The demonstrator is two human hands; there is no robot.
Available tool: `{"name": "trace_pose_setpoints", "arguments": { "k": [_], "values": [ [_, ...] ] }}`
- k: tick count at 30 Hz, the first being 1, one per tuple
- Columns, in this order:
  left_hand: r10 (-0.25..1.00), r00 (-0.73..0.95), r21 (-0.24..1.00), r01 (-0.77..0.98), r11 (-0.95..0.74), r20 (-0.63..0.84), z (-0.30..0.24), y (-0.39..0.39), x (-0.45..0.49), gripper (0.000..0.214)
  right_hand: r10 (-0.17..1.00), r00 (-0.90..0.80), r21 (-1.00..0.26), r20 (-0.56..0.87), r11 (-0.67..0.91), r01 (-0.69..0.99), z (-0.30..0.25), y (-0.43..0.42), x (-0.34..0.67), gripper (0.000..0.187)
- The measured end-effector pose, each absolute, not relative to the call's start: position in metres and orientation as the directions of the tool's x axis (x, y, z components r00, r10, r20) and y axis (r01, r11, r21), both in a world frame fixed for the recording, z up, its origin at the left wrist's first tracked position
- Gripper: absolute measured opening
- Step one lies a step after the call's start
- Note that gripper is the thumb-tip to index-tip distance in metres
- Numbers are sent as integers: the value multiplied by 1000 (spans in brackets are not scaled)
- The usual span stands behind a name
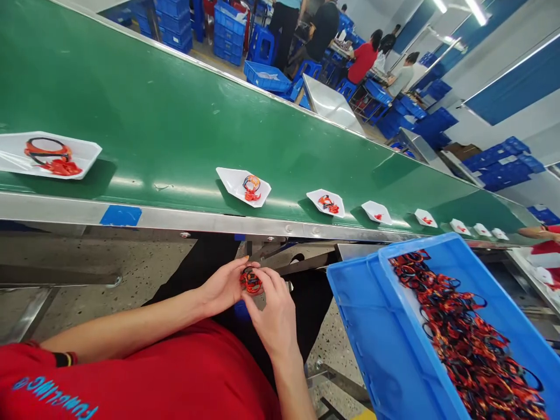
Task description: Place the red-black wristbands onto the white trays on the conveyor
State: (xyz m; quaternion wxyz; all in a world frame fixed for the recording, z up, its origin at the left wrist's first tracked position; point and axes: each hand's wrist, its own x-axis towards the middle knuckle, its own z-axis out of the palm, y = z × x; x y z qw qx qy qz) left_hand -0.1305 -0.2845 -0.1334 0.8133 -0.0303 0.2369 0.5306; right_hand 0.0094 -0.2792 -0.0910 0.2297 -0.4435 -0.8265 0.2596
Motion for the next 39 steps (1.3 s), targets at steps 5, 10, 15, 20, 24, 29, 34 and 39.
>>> {"name": "trace_pose_setpoints", "arguments": {
  "k": [5, 10, 15, 20, 24, 29, 34, 39],
  "values": [
    [843, 290, 233, -874, 426, -454, -132, -287, -132, 17, 884, -436, -700, 170, 420, 577, -99, -279, 9, 29],
    [815, 307, 238, -853, 465, -492, -134, -286, -133, 16, 951, -298, -827, 79, 230, 514, -100, -282, 13, 41],
    [761, 340, 222, -820, 527, -553, -142, -285, -133, 15, 976, -181, -987, -124, -103, 123, -99, -285, 15, 40],
    [757, 336, 275, -787, 552, -560, -146, -286, -133, 18, 930, -167, -885, -328, -364, -289, -96, -284, 17, 37],
    [816, 279, 393, -768, 507, -507, -135, -290, -133, 20, 885, -200, -800, -421, -466, -377, -100, -282, 20, 34],
    [963, 49, 807, -535, 251, -266, -115, -295, -132, 21, 848, -200, -742, -491, -527, -415, -105, -281, 17, 32],
    [979, 100, 908, -367, 200, -175, -110, -297, -130, 12, 871, -141, -823, -470, -490, -287, -108, -283, 12, 30],
    [831, 342, 462, -708, 535, -439, -125, -291, -132, 18, 893, -140, -823, -428, -449, -348, -97, -287, 10, 32]
  ]
}}
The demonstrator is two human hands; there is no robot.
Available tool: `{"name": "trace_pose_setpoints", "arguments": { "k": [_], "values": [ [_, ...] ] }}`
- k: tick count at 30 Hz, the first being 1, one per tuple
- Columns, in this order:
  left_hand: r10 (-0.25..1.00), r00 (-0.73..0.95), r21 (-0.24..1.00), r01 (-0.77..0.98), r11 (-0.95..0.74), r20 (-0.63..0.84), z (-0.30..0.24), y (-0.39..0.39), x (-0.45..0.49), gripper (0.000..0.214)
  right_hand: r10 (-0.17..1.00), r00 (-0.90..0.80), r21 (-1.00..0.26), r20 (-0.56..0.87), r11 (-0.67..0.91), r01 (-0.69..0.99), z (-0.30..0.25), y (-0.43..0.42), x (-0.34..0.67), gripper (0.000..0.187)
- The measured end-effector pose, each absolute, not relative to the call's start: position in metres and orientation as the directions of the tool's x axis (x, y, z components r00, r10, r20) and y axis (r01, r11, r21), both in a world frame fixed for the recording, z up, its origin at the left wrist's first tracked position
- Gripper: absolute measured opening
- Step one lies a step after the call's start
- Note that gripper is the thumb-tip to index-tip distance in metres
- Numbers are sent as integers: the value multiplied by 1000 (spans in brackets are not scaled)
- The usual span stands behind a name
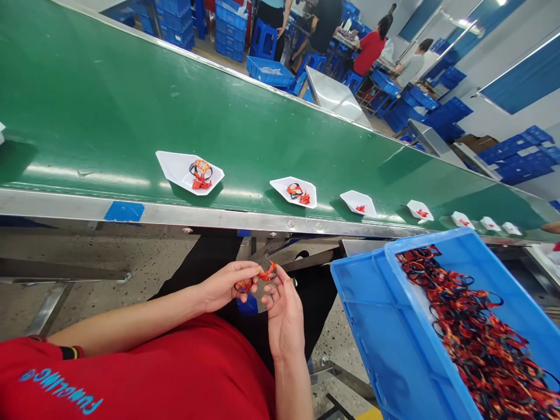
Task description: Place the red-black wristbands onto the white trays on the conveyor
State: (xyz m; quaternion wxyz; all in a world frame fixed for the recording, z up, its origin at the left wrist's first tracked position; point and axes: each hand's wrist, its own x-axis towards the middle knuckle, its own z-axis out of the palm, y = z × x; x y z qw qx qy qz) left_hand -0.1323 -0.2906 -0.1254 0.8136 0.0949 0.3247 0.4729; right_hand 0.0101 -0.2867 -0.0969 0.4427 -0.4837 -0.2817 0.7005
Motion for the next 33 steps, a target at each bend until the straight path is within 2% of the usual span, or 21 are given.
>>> {"name": "trace_pose_setpoints", "arguments": {
  "k": [2, 5, 10, 16, 23, 27, 30, 33],
  "values": [
    [792, 409, 337, -744, 577, -454, -131, -288, -134, 18, 905, -136, -832, -404, -425, -357, -89, -289, 9, 36],
    [755, 476, 231, -754, 614, -451, -135, -286, -135, 16, 931, -108, -875, -348, -364, -320, -79, -292, 6, 40],
    [741, 514, 139, -774, 618, -433, -137, -286, -136, 19, 941, -87, -900, -327, -338, -274, -75, -296, 3, 43],
    [739, 531, 104, -779, 618, -416, -143, -286, -136, 23, 960, -81, -940, -268, -279, -198, -81, -299, 4, 42],
    [744, 529, 106, -782, 614, -410, -146, -285, -134, 25, 985, -128, -984, -115, -96, 150, -84, -301, 2, 33],
    [778, 468, 118, -821, 558, -419, -146, -284, -134, 27, 983, -172, -965, -60, -12, 262, -79, -289, 3, 34],
    [786, 442, 120, -835, 536, -433, -145, -283, -134, 28, 987, -143, -922, 79, 126, 367, -69, -257, 6, 38],
    [789, 436, 118, -840, 530, -433, -143, -283, -134, 28, 955, -121, -803, 270, 293, 519, -62, -204, 11, 44]
  ]
}}
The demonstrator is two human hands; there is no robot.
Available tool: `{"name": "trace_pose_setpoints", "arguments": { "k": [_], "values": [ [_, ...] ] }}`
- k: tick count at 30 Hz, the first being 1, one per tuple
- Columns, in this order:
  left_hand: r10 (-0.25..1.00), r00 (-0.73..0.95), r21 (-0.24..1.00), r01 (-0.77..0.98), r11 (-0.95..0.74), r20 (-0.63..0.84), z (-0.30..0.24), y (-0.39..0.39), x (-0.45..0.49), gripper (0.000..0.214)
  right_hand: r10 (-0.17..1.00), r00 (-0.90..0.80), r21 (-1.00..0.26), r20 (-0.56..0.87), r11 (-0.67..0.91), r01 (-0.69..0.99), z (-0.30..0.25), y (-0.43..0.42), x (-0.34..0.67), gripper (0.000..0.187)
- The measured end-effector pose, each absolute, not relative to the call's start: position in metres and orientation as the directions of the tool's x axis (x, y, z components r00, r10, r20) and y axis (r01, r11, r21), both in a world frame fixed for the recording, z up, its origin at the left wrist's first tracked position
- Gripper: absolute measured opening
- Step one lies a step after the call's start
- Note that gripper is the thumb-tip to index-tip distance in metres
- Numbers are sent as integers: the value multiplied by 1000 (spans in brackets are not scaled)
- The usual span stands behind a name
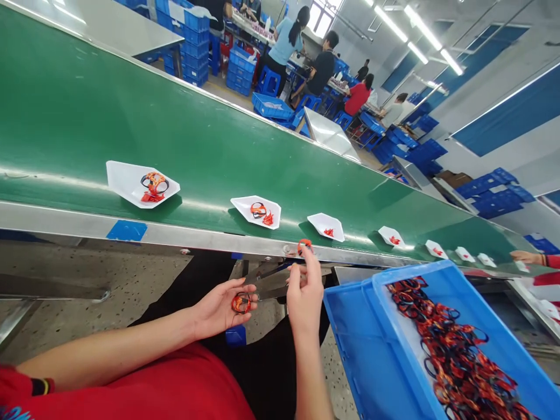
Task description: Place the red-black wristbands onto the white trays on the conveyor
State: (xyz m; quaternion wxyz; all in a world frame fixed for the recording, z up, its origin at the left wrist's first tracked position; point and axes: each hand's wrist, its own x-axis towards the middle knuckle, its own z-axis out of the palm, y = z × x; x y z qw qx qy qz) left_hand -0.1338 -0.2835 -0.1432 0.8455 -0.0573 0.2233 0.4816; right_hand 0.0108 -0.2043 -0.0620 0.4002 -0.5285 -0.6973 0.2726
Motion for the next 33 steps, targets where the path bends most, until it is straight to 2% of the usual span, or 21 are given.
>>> {"name": "trace_pose_setpoints", "arguments": {
  "k": [3, 6, 12, 16, 19, 23, 26, 30, 33],
  "values": [
    [791, 436, 114, -843, 526, -429, -141, -284, -135, 28, 920, -123, -665, 371, 356, 657, -59, -149, 14, 49],
    [793, 432, 112, -846, 521, -429, -141, -285, -137, 28, 923, -143, -620, 357, 349, 703, -55, -122, 15, 51],
    [814, 419, 99, -864, 493, -402, -140, -284, -140, 29, 936, -151, -679, 319, 337, 652, -59, -190, 14, 35],
    [831, 398, 94, -880, 466, -390, -137, -282, -137, 30, 950, -282, -762, 137, 283, 582, -77, -257, 14, 33],
    [843, 387, 94, -888, 450, -374, -138, -282, -133, 34, 932, -356, -787, 64, 266, 556, -95, -283, 13, 37],
    [868, 380, 96, -898, 429, -320, -140, -284, -129, 36, 934, -343, -744, 103, 301, 597, -115, -291, 7, 44],
    [881, 379, 116, -898, 424, -285, -139, -286, -128, 36, 947, -289, -733, 144, 298, 612, -123, -291, 1, 41],
    [887, 367, 151, -896, 418, -279, -136, -288, -128, 39, 983, -177, -835, 59, 145, 530, -123, -290, -1, 37],
    [878, 360, 202, -879, 433, -315, -132, -289, -129, 41, 984, -98, -964, -148, -121, 235, -115, -289, 1, 35]
  ]
}}
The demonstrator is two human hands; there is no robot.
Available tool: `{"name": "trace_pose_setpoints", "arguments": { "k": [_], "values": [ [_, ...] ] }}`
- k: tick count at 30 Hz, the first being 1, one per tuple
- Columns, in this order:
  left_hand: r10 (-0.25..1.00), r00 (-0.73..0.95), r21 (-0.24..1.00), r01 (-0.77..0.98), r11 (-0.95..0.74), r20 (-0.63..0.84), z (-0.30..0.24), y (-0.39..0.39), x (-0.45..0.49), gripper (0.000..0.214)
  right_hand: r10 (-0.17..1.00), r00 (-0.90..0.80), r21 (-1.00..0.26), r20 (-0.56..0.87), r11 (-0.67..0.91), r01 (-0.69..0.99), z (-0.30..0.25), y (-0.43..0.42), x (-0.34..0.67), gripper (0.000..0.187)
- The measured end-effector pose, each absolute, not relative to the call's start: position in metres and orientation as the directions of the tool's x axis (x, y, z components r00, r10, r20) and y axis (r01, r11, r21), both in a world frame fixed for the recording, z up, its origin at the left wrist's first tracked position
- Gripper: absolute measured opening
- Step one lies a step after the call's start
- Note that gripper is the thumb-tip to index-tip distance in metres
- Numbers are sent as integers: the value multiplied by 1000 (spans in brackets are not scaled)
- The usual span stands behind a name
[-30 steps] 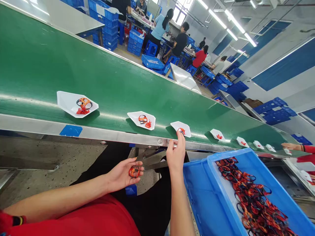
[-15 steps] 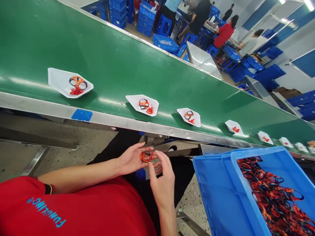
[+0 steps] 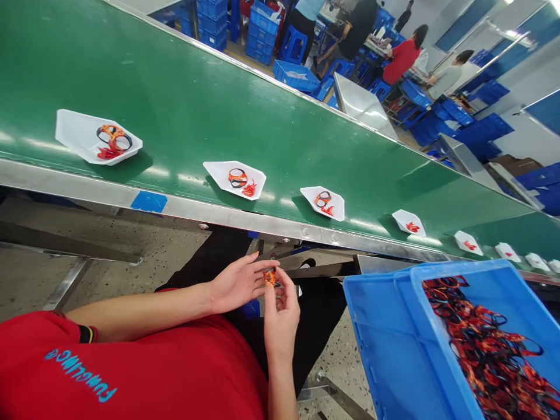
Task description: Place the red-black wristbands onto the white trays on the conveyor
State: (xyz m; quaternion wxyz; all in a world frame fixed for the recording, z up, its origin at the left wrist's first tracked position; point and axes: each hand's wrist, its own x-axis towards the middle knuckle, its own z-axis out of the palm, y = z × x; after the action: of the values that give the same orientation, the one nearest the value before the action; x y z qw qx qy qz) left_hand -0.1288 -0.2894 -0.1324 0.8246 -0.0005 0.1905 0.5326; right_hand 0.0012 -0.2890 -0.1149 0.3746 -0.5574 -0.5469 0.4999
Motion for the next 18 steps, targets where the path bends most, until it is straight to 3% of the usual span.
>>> {"name": "trace_pose_setpoints", "arguments": {
  "k": [3, 6, 12, 18],
  "values": [
    [883, 323, 325, -840, 433, -341, -130, -290, -129, 35, 901, -168, -887, -400, -426, -177, -105, -288, 4, 29],
    [897, 287, 442, -793, 420, -337, -128, -290, -128, 30, 814, -264, -724, -518, -581, -371, -100, -287, 5, 25],
    [910, 270, 522, -751, 404, -315, -127, -291, -128, 29, 793, -230, -660, -564, -600, -452, -104, -287, 3, 23],
    [908, 267, 507, -761, 405, -324, -129, -291, -127, 29, 801, -211, -686, -560, -591, -424, -104, -287, 1, 23]
  ]
}}
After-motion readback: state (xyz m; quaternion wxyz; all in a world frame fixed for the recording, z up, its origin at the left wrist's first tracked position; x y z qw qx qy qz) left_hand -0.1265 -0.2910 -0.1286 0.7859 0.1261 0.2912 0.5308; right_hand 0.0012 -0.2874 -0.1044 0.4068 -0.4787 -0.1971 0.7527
